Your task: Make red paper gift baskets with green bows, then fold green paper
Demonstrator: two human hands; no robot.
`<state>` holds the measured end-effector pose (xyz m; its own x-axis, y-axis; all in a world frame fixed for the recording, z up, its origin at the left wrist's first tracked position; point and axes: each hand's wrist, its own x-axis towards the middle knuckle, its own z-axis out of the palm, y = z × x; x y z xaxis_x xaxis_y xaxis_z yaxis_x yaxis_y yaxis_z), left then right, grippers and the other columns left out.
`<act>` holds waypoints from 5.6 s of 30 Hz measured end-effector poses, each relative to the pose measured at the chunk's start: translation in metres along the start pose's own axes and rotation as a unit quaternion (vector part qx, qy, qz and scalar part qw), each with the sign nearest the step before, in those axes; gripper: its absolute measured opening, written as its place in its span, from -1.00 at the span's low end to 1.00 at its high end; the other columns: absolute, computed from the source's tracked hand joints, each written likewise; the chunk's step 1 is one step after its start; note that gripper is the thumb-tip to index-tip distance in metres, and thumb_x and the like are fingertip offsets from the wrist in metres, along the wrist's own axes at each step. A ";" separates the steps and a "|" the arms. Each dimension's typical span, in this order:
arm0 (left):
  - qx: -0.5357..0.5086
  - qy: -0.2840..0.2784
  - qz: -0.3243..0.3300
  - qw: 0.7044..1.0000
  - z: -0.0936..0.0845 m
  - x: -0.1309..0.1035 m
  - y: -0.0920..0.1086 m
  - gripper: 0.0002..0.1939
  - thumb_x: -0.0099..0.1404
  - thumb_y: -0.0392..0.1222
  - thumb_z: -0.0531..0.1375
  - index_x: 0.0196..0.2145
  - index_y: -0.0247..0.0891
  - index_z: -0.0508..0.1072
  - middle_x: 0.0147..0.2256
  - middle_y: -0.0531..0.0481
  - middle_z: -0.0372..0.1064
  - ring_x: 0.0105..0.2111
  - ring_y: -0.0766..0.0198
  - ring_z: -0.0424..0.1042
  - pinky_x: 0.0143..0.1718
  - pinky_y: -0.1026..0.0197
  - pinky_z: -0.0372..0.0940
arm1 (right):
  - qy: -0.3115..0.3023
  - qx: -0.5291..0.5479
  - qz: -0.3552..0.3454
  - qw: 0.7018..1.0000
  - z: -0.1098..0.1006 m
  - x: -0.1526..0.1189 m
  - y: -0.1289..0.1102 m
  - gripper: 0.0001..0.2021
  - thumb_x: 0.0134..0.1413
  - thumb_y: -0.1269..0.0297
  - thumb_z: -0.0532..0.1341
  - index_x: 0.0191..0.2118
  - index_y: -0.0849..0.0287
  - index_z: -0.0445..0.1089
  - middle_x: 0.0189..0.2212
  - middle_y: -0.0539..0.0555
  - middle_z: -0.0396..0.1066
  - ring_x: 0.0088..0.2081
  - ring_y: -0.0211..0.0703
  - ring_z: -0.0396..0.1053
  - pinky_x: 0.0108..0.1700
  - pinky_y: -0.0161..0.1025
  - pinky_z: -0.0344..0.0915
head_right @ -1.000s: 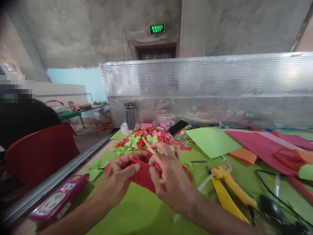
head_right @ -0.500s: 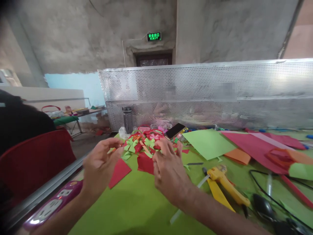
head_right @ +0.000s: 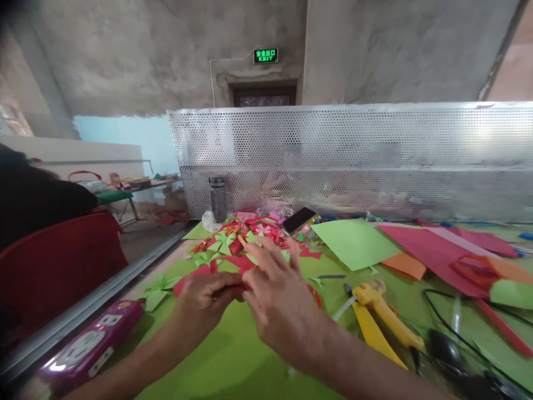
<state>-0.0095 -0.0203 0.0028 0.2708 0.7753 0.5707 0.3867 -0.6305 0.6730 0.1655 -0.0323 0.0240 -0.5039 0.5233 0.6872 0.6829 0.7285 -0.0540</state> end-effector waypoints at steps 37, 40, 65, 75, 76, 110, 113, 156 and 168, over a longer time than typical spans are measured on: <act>0.056 0.105 0.007 0.993 -0.018 0.007 0.003 -0.87 0.18 -0.34 0.22 -0.44 -0.20 0.56 -0.48 0.14 0.55 -0.51 0.39 0.50 -0.47 0.40 0.33 | 0.074 0.053 -0.012 0.996 -0.008 -0.004 0.010 -0.75 0.17 0.28 0.18 -0.04 0.22 0.32 -0.32 0.11 0.50 -0.32 -0.08 0.42 -0.20 -0.03 0.31; 0.073 0.099 0.027 0.992 -0.018 0.006 0.003 -0.88 0.18 -0.33 0.22 -0.43 -0.19 0.56 -0.51 0.16 0.53 -0.54 0.41 0.48 -0.49 0.41 0.30 | 0.095 0.041 -0.001 0.995 -0.001 -0.005 0.012 -0.87 0.16 0.34 0.19 -0.17 0.19 0.38 -0.33 0.08 0.52 -0.33 -0.11 0.44 -0.06 0.05 0.24; -0.030 0.012 0.020 0.999 -0.007 0.002 0.006 -0.84 0.20 -0.42 0.17 -0.37 -0.32 0.56 -0.54 0.02 0.52 -0.57 0.37 0.49 -0.53 0.40 0.34 | 0.078 0.057 -0.005 0.995 0.002 -0.010 0.013 -0.83 0.10 0.50 0.16 -0.41 0.07 0.38 -0.40 -0.07 0.50 -0.37 -0.22 0.42 0.20 0.17 -0.24; 0.027 0.030 0.064 0.997 -0.007 0.001 0.007 -0.83 0.20 -0.41 0.18 -0.48 -0.29 0.54 -0.56 0.04 0.51 -0.56 0.36 0.47 -0.51 0.38 0.31 | 0.077 0.049 -0.018 0.996 0.002 -0.010 0.009 -0.83 0.12 0.50 0.14 -0.39 0.07 0.35 -0.40 -0.09 0.49 -0.36 -0.22 0.44 0.21 0.14 -0.27; 0.034 0.033 0.075 0.996 -0.006 0.001 0.007 -0.84 0.21 -0.39 0.19 -0.47 -0.29 0.54 -0.56 0.03 0.51 -0.56 0.36 0.47 -0.50 0.37 0.31 | 0.077 0.048 -0.013 0.996 0.002 -0.009 0.009 -0.84 0.12 0.49 0.15 -0.39 0.06 0.35 -0.39 -0.09 0.49 -0.36 -0.22 0.44 0.21 0.14 -0.26; 0.102 0.039 0.122 0.986 0.006 -0.008 -0.004 -0.77 0.32 -0.41 0.04 -0.38 -0.31 0.48 -0.53 0.04 0.42 -0.58 0.39 0.33 -0.52 0.33 0.18 | 0.077 -0.010 -0.008 0.997 0.012 -0.013 0.003 -0.65 0.05 0.67 -0.08 -0.33 0.18 0.38 -0.39 0.04 0.39 -0.35 -0.19 0.38 0.14 0.19 -0.14; 0.126 0.055 0.125 0.983 0.007 -0.007 -0.004 -0.84 0.27 -0.32 0.16 -0.45 -0.29 0.49 -0.56 0.04 0.43 -0.59 0.37 0.35 -0.52 0.32 0.19 | 0.066 -0.014 -0.007 0.998 0.011 -0.013 0.004 -0.70 0.07 0.65 -0.02 -0.36 0.17 0.38 -0.41 0.02 0.40 -0.37 -0.20 0.37 0.14 0.16 -0.15; 0.098 0.014 0.047 0.994 -0.007 0.006 -0.011 -0.85 0.25 -0.43 0.12 -0.34 -0.29 0.49 -0.48 0.05 0.47 -0.56 0.39 0.41 -0.52 0.37 0.26 | 0.084 -0.147 -0.053 0.984 0.007 -0.007 0.018 -0.72 0.16 0.54 -0.03 -0.47 0.24 0.35 -0.45 0.08 0.35 -0.35 -0.11 0.33 0.10 0.26 -0.06; 0.074 0.047 0.071 0.994 0.010 -0.006 -0.006 -0.81 0.22 -0.42 0.12 -0.50 -0.31 0.46 -0.62 0.07 0.39 -0.62 0.39 0.37 -0.58 0.38 0.21 | 0.031 -0.034 -0.017 0.999 0.024 -0.013 0.004 -0.72 0.13 0.61 -0.06 -0.40 0.20 0.33 -0.41 0.04 0.35 -0.30 -0.14 0.34 0.13 0.17 -0.12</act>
<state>-0.0044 -0.0205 -0.0095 0.2518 0.6676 0.7007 0.4785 -0.7152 0.5095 0.1625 -0.0257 -0.0023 -0.4954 0.4678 0.7319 0.7007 0.7132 0.0184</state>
